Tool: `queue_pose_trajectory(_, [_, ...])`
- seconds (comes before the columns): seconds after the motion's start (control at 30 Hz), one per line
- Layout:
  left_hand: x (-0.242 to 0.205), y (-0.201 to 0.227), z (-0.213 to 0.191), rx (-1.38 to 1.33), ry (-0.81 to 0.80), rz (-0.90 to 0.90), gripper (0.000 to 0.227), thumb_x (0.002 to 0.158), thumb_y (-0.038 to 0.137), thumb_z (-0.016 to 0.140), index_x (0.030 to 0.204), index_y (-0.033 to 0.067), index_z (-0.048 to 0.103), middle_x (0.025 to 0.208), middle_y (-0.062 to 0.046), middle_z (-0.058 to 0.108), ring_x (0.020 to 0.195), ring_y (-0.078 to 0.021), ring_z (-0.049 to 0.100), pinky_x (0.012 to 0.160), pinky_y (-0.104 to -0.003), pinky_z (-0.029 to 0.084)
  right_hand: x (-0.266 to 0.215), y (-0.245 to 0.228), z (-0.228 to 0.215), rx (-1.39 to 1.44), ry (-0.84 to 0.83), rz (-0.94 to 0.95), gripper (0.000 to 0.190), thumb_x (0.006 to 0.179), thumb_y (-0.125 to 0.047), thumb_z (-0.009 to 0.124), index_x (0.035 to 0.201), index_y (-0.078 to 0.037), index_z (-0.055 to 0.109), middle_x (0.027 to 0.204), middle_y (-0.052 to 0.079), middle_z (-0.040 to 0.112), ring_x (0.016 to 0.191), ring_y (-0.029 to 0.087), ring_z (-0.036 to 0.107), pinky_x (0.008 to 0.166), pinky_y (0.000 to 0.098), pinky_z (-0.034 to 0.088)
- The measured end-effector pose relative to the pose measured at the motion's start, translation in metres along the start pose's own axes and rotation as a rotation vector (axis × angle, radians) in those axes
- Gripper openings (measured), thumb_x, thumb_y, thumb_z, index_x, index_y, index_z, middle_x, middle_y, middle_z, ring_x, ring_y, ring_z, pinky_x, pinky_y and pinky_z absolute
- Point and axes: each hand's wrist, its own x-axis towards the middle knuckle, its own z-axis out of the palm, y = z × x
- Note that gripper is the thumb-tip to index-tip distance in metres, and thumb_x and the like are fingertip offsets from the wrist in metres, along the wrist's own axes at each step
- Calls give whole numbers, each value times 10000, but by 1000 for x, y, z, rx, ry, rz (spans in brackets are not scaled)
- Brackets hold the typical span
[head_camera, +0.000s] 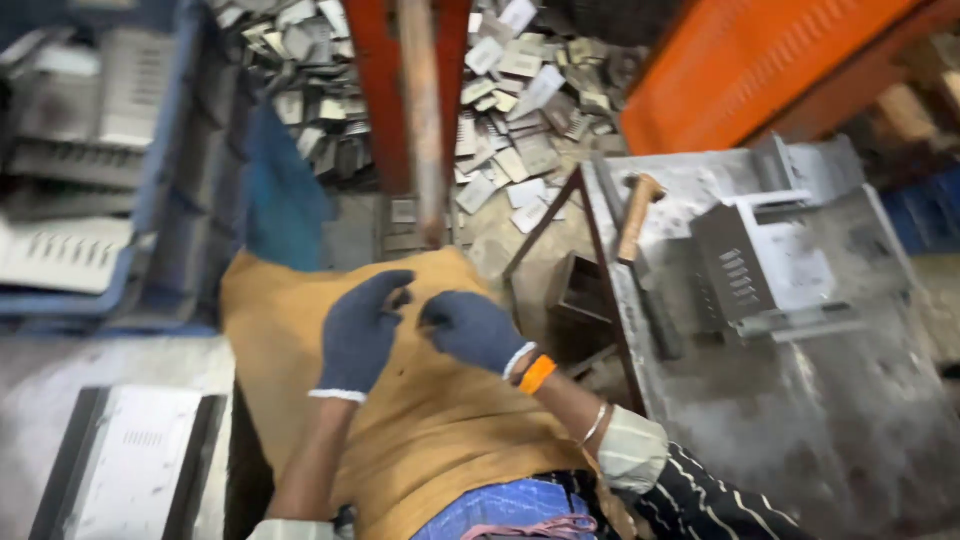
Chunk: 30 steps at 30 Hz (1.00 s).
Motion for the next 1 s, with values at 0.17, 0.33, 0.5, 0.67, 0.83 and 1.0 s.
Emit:
queue_pose_trajectory(0.17, [-63,-74,-78,200,264,-176,532,721,-41,676,1244,55,686,1141,-150,736,1058,-317,702,902,-421,541,47,-75,46,125,-116,-166,148,837,-251,742,915,-126,740,882,90,720,837,294,689,740,422,537])
queue_pose_trajectory(0.33, [-148,-148,-107,709,438,-485,458,733,149,754,1179,54,708,1092,-190,708,1015,-395,669,856,-489,525,74,-123,74,183,-210,-249,134,852,-251,746,908,-132,721,846,58,700,798,245,681,705,392,528])
queue_pose_trajectory(0.5, [-234,-231,-96,886,126,-826,197,941,273,629,1031,141,743,1044,-157,715,959,-376,710,837,-507,559,74,-132,96,232,-293,-248,129,842,-228,745,910,-120,723,807,51,696,745,226,677,679,377,531])
queue_pose_trajectory(0.67, [-219,-206,-126,754,45,-834,200,864,293,651,964,172,775,1008,-146,743,975,-376,703,846,-507,555,67,-134,101,365,-438,-164,172,856,-237,738,961,-101,721,836,65,712,730,216,710,693,361,558])
queue_pose_trajectory(0.83, [-180,-150,-198,585,-22,-780,419,720,311,801,1105,147,779,1038,-187,743,975,-402,699,871,-501,543,62,-164,90,327,-361,-292,332,825,-252,798,1108,-98,719,1043,106,717,932,270,701,810,387,566])
queue_pose_trajectory(1.0, [-134,-60,-261,316,-267,-801,458,739,327,855,1042,-5,771,961,-198,757,932,-345,717,865,-459,584,58,-221,83,320,-209,-728,876,726,-223,836,1500,-110,442,1447,170,573,1326,355,552,1099,448,474])
